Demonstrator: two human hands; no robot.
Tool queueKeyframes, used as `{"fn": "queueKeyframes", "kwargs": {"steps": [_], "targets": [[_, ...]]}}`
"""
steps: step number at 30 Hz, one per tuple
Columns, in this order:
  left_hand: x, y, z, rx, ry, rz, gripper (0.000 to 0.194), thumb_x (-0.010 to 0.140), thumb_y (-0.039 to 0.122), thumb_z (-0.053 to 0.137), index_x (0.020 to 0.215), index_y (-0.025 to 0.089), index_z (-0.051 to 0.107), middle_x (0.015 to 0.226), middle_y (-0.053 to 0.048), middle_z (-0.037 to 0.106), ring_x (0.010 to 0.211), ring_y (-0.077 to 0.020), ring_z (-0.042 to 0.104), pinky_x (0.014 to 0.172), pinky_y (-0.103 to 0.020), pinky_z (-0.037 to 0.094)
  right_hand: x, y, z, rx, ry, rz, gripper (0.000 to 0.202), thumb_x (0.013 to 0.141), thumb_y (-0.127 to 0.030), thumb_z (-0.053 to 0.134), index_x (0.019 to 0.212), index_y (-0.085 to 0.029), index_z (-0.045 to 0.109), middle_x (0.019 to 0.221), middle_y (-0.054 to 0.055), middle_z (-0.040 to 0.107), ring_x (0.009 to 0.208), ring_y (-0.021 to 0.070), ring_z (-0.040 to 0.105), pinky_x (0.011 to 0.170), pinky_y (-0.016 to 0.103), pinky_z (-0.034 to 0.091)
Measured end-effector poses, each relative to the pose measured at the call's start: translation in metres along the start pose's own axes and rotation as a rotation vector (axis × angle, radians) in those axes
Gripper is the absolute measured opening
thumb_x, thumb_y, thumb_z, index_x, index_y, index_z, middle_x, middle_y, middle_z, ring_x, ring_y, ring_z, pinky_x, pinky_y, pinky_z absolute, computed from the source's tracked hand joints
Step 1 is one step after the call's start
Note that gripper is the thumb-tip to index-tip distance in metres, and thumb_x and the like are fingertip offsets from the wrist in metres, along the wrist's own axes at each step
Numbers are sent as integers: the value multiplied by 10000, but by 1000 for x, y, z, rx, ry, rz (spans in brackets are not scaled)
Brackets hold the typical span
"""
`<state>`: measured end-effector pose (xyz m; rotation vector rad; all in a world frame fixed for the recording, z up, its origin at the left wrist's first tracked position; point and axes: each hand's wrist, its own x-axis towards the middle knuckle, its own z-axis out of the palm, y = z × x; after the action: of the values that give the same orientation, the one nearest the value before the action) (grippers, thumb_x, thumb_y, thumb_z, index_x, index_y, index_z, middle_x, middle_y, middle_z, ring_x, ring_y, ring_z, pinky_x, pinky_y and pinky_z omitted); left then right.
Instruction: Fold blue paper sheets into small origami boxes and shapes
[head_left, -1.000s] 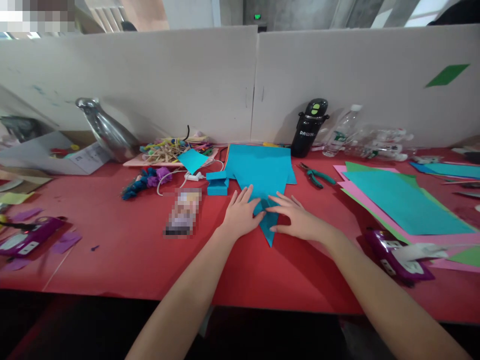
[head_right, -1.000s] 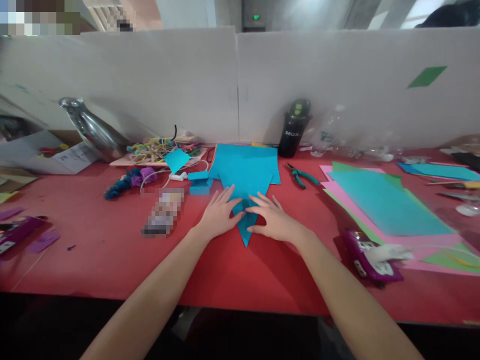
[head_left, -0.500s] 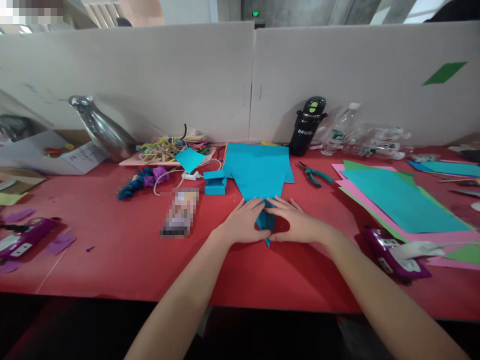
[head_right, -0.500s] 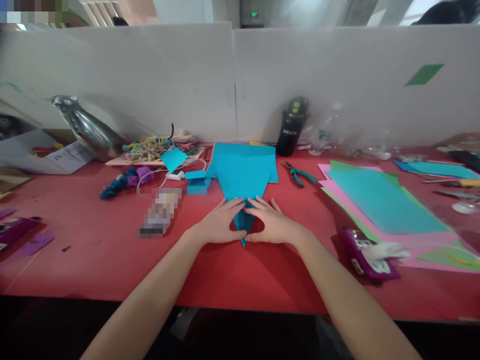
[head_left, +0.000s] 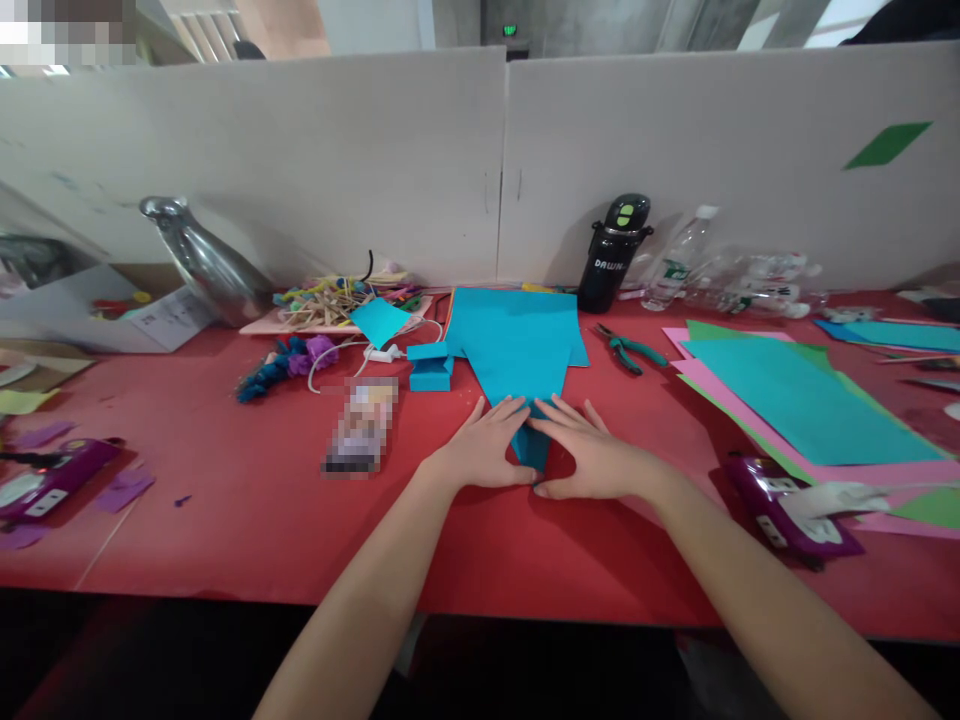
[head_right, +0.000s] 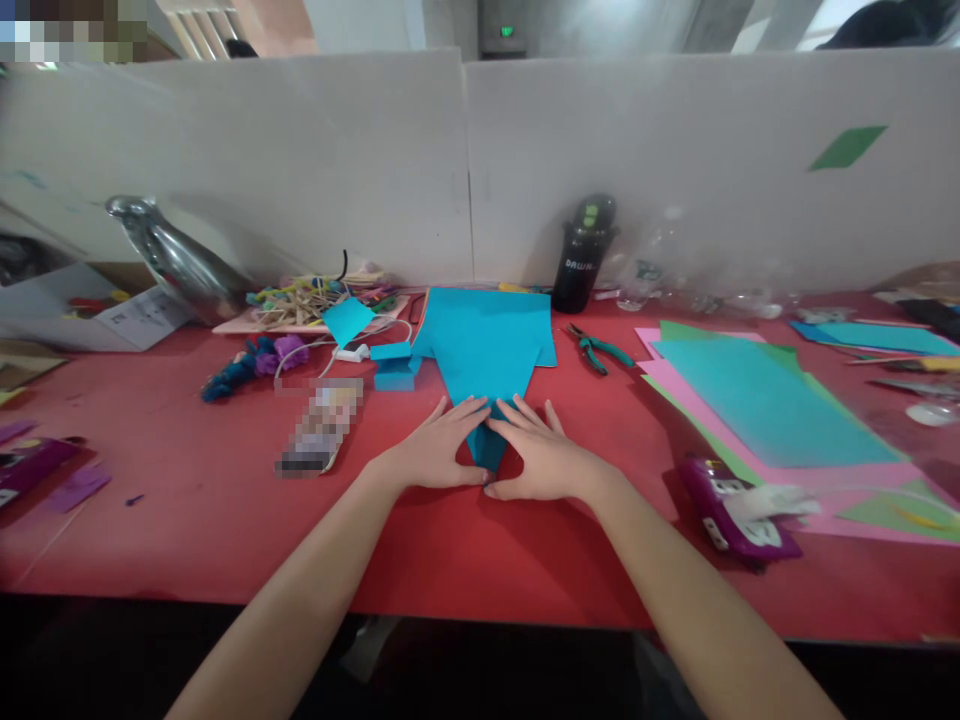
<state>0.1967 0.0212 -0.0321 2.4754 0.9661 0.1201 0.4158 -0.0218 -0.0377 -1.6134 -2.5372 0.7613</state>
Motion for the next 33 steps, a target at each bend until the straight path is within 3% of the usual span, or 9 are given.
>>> {"fn": "queueKeyframes", "kwargs": {"steps": [4, 6, 9, 12, 16, 24, 33], "targets": [[0, -1, 1, -6, 2, -4, 1021, 761, 613, 676, 1583, 210, 223, 1661, -85, 160, 1542, -277, 128, 1253, -525, 33, -2, -2, -4, 27, -60, -22, 1261, 635, -801, 680, 1605, -281, 64, 1666, 50, -85, 1531, 337, -103, 1210, 613, -65], [0, -2, 1, -1, 5, 2, 1000, 766, 610, 674, 1578, 221, 240, 1661, -83, 162, 1541, -279, 131, 1251, -529, 34, -2, 0, -7, 53, -55, -20, 1165, 667, -788, 668, 1596, -287, 176, 1674, 45, -43, 1535, 343, -72, 1217, 611, -35], [0, -2, 0, 9, 4, 4, 948, 793, 633, 639, 1569, 231, 271, 1659, -84, 167, 1542, -283, 122, 1249, -538, 37, 0, 7, -10, 66, 69, 27, 865, 768, -753, 602, 1490, -302, 448, 1676, 41, 122, 1543, 344, 26, 1220, 624, 39], [0, -2, -1, 17, -20, 1, 958, 801, 674, 607, 1569, 213, 269, 1658, -97, 155, 1544, -286, 105, 1247, -542, 29, 4, 13, -10, 41, 179, 79, 698, 826, -693, 580, 1404, -304, 540, 1657, 53, 223, 1542, 329, 96, 1209, 646, 78], [0, -3, 1, 22, -6, 10, 1005, 777, 713, 610, 1578, 231, 241, 1662, -88, 140, 1541, -300, 114, 1247, -548, 29, 7, 16, -7, 40, 169, 63, 721, 803, -674, 619, 1417, -312, 517, 1660, 54, 214, 1543, 331, 83, 1207, 650, 65], [0, -6, 6, 25, 15, 17, 1053, 746, 771, 594, 1574, 214, 257, 1661, -113, 151, 1538, -327, 114, 1245, -561, 47, 6, 14, -1, 57, 104, 46, 976, 700, -757, 667, 1519, -311, 380, 1683, 44, 71, 1545, 330, -16, 1214, 637, 19], [0, -5, 2, 16, -3, 27, 1079, 730, 760, 630, 1586, 247, 221, 1660, -104, 165, 1535, -342, 114, 1239, -581, 64, 11, 18, -13, 92, 38, 76, 989, 718, -720, 679, 1551, -323, 322, 1683, 42, 49, 1544, 330, -21, 1206, 643, -6]]}}
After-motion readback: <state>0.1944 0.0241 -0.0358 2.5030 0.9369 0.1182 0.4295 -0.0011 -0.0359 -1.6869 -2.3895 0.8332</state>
